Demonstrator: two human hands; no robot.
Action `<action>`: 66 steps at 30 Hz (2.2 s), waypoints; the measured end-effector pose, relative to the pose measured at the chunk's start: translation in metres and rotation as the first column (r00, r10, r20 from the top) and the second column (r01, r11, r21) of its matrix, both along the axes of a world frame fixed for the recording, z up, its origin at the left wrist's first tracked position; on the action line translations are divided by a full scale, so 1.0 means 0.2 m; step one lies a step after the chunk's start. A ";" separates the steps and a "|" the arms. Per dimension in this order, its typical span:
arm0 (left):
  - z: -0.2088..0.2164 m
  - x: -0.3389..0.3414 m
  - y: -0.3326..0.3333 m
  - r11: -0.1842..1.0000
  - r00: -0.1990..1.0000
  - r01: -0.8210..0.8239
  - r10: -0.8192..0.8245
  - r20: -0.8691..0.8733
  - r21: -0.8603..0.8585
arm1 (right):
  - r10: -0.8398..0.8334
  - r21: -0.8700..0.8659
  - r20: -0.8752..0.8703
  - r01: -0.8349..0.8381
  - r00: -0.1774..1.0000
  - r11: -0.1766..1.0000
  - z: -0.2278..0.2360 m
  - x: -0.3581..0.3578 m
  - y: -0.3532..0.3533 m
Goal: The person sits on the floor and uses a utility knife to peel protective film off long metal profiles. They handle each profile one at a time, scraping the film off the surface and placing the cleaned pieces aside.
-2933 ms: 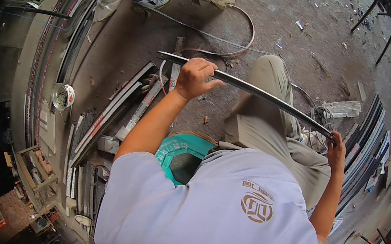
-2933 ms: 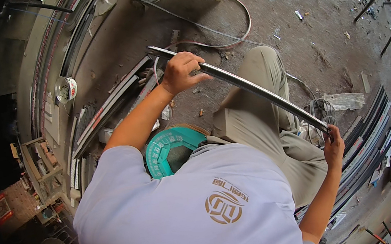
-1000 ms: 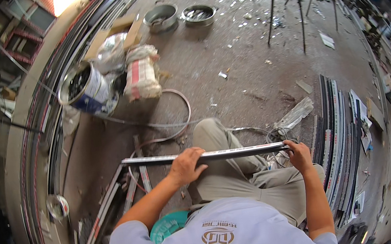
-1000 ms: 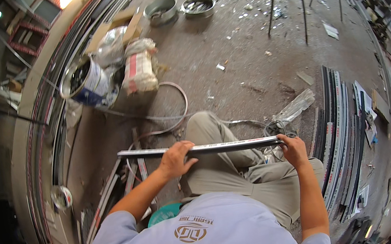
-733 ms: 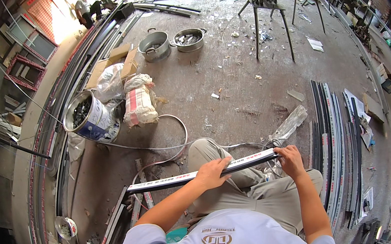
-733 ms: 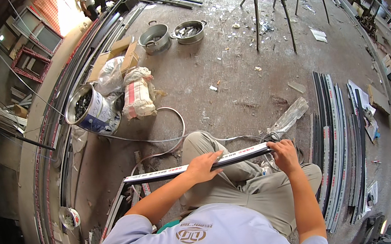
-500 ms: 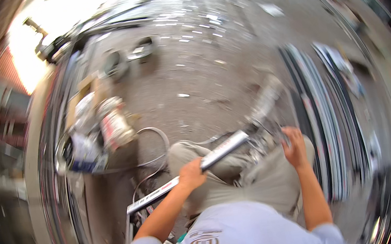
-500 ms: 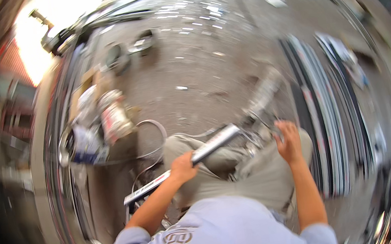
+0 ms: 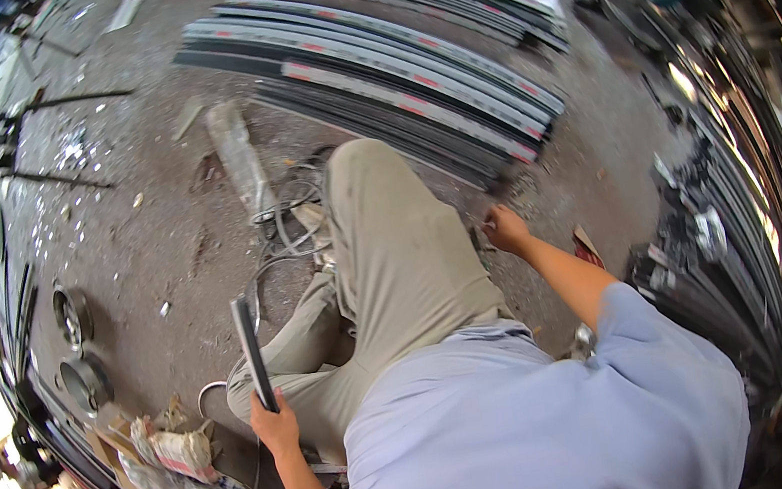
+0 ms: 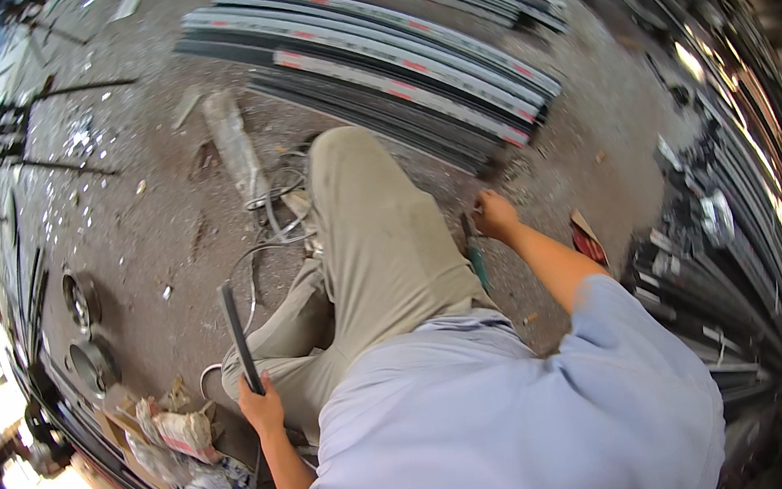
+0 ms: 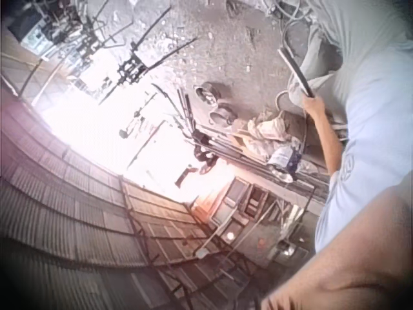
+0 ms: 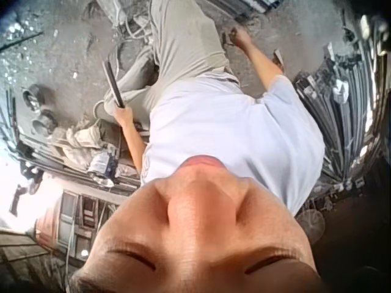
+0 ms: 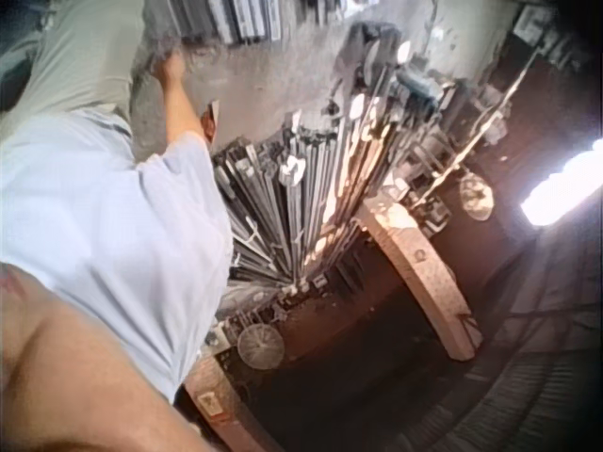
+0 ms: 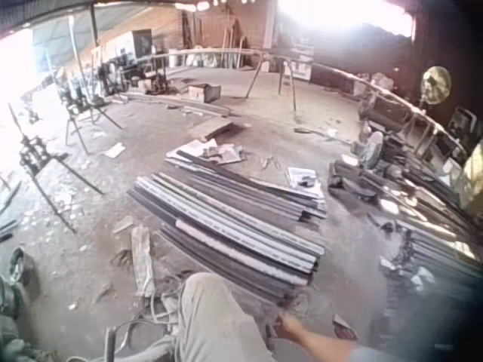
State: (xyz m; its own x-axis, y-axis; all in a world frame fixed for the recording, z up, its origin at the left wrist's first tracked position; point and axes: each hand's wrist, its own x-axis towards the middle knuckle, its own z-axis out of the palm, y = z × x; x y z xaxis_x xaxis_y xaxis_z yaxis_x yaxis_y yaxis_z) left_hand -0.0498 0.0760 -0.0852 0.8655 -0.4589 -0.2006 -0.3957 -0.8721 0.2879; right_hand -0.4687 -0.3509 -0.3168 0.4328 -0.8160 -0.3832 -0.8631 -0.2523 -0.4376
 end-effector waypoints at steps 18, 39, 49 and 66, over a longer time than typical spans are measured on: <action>0.08 0.04 0.00 1.000 1.000 0.010 -0.010 -0.021 0.010 | 0.160 0.366 -0.406 -0.001 0.900 0.931 -0.36 -0.10 0.44; -0.11 0.05 0.32 0.906 0.953 -0.199 0.268 0.141 -0.373 | -0.196 0.182 0.662 0.098 0.724 0.978 1.20 1.02 -0.25; -0.13 0.08 0.43 0.806 0.944 -0.227 0.319 0.078 -0.546 | 0.584 0.158 0.562 -0.769 0.586 0.619 1.55 1.66 0.73; -0.12 0.08 0.48 0.745 0.955 -0.216 0.296 0.022 -0.631 | 0.725 -0.041 0.526 -0.838 0.445 0.544 1.69 2.09 1.03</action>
